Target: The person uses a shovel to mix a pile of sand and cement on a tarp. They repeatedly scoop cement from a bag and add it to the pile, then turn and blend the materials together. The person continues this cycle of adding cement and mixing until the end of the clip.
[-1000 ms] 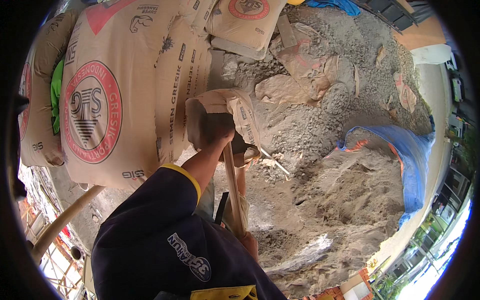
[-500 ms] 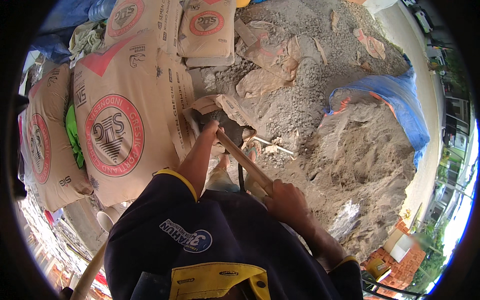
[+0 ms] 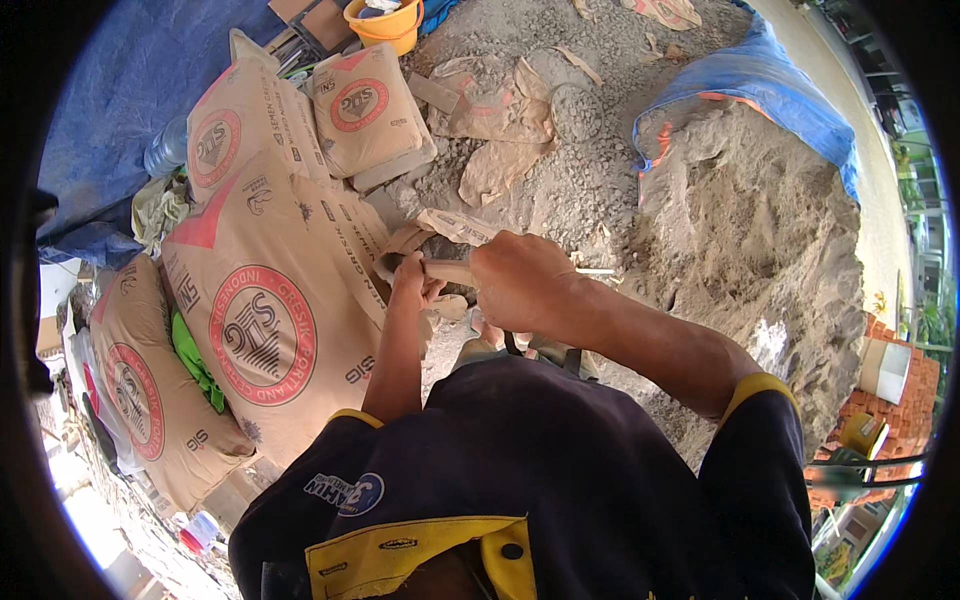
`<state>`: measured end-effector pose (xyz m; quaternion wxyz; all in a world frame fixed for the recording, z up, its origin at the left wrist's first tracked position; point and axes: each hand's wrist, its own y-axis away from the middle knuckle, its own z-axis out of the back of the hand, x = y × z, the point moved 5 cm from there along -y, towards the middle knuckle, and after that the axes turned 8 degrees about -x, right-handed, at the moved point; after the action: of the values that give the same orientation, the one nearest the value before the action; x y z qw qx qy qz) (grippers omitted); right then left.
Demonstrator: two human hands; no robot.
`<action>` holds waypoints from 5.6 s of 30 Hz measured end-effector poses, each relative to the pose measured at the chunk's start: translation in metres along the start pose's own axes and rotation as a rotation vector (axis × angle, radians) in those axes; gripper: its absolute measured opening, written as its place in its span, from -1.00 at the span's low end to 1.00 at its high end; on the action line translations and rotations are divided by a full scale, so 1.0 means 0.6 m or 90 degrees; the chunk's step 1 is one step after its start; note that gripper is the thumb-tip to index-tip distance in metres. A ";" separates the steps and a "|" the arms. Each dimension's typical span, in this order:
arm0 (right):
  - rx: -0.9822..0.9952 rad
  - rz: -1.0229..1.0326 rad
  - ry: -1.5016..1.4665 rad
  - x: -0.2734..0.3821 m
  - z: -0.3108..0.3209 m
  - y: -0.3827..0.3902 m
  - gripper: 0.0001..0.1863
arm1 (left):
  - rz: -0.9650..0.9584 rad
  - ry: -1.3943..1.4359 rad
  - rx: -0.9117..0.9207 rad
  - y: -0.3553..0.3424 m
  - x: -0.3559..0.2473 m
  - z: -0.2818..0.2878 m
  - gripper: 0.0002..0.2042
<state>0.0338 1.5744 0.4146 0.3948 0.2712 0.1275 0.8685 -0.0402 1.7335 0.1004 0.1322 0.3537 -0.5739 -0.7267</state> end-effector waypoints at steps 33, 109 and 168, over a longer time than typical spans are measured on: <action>-0.553 -0.834 -0.057 -0.503 -0.357 0.794 -0.69 | -0.704 -0.182 0.381 0.348 -0.144 -0.021 -0.76; -1.249 -1.447 -0.856 -0.897 -1.449 1.832 -0.47 | -1.613 -1.693 1.428 0.669 2.301 -1.236 -0.54; -0.910 -1.618 -1.299 -1.328 -1.481 1.511 -0.69 | -0.762 -1.408 0.827 0.494 2.586 -1.461 -0.83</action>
<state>-0.6022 0.3718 -0.2149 -0.7030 -0.1868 0.3998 0.5578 -0.6293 0.0653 -0.2665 -0.8864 -0.2064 -0.3730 -0.1805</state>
